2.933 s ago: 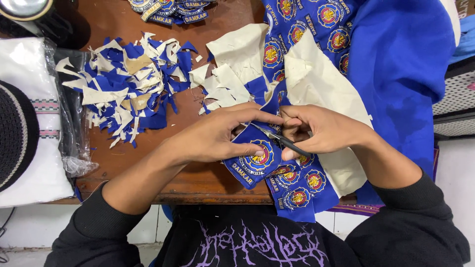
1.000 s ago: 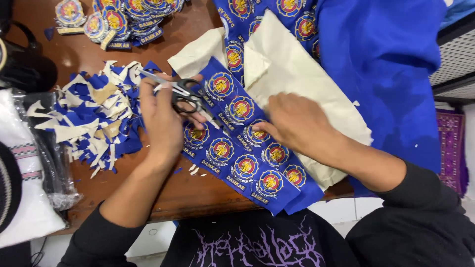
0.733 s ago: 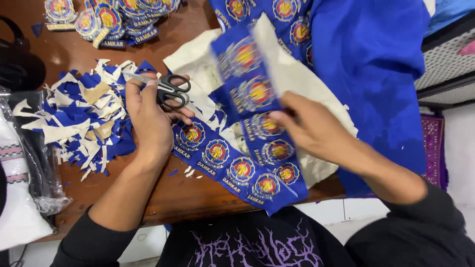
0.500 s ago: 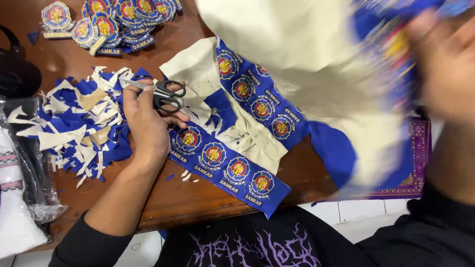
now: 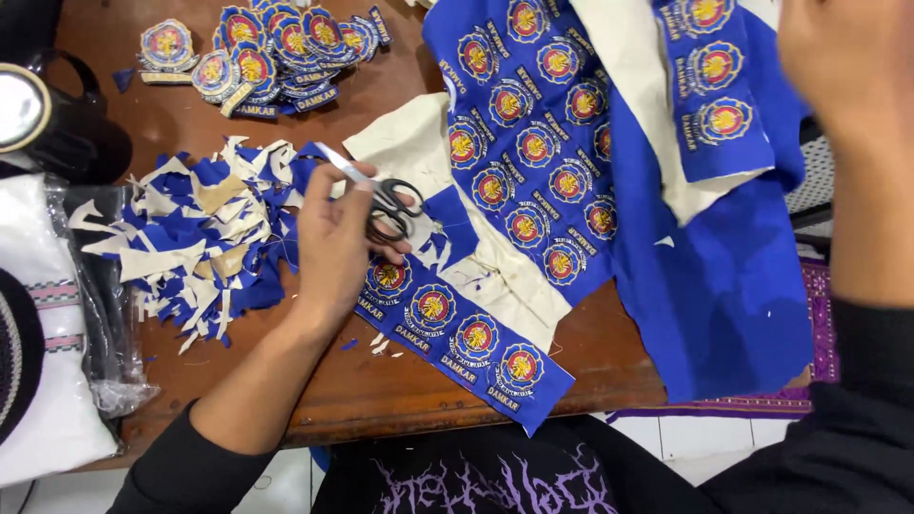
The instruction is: Cutting out embroidered patches from a fabric sheet using scissors
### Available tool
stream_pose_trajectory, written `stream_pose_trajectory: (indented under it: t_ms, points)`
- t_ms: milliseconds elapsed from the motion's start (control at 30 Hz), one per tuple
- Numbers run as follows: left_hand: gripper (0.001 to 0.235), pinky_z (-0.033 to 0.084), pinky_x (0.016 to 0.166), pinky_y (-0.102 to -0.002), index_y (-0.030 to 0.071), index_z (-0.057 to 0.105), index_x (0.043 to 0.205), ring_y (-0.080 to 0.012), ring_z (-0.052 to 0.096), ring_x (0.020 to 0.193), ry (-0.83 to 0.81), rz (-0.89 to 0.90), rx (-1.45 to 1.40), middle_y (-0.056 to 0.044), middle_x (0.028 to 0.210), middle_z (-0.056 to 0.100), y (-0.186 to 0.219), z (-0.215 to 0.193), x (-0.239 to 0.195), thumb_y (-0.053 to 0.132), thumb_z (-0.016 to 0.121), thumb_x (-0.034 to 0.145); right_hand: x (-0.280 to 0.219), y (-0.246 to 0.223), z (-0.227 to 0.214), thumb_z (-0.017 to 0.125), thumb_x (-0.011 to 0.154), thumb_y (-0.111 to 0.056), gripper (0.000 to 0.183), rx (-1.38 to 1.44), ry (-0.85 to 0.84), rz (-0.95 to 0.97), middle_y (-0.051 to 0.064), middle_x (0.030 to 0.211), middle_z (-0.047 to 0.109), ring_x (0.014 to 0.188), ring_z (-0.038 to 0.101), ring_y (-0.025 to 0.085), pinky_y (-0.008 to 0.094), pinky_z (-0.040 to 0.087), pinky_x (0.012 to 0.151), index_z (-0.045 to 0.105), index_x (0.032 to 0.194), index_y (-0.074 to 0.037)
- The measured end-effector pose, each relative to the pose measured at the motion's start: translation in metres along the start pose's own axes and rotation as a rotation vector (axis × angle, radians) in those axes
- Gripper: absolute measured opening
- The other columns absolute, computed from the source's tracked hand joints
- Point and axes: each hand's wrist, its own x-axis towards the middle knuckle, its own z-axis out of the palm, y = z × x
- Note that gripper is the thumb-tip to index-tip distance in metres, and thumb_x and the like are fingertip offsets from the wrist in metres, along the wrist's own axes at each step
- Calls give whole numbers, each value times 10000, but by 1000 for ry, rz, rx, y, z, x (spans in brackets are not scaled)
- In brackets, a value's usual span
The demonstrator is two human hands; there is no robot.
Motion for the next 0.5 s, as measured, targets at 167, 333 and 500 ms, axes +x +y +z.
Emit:
stream_pose_trajectory:
  t_ms: [167, 333, 500]
  points:
    - [227, 660, 444, -365, 45, 522, 1240, -322, 739, 571, -112, 32, 84, -247, 984, 727, 4, 5, -4, 130, 532, 1030, -16, -134, 73, 635, 1142, 82, 103, 161, -95, -52, 203, 968, 694, 874, 699, 381, 426, 541, 813, 691, 1206, 24]
    - [187, 689, 545, -426, 0, 619, 1184, -326, 756, 642, -198, 108, 174, -188, 948, 688, 1, 9, -8, 89, 591, 1022, -41, -215, 151, 684, 949, -46, 169, 342, -224, -128, 226, 968, 717, 891, 731, 387, 431, 587, 775, 676, 1099, 32]
    - [131, 645, 667, -384, 46, 686, 1130, -216, 740, 729, -161, 345, 380, -149, 899, 716, -2, 2, -7, 86, 661, 1007, -49, -210, 200, 792, 940, -132, 302, 303, 63, -55, 145, 1047, 608, 976, 641, 364, 442, 533, 850, 622, 1161, -17]
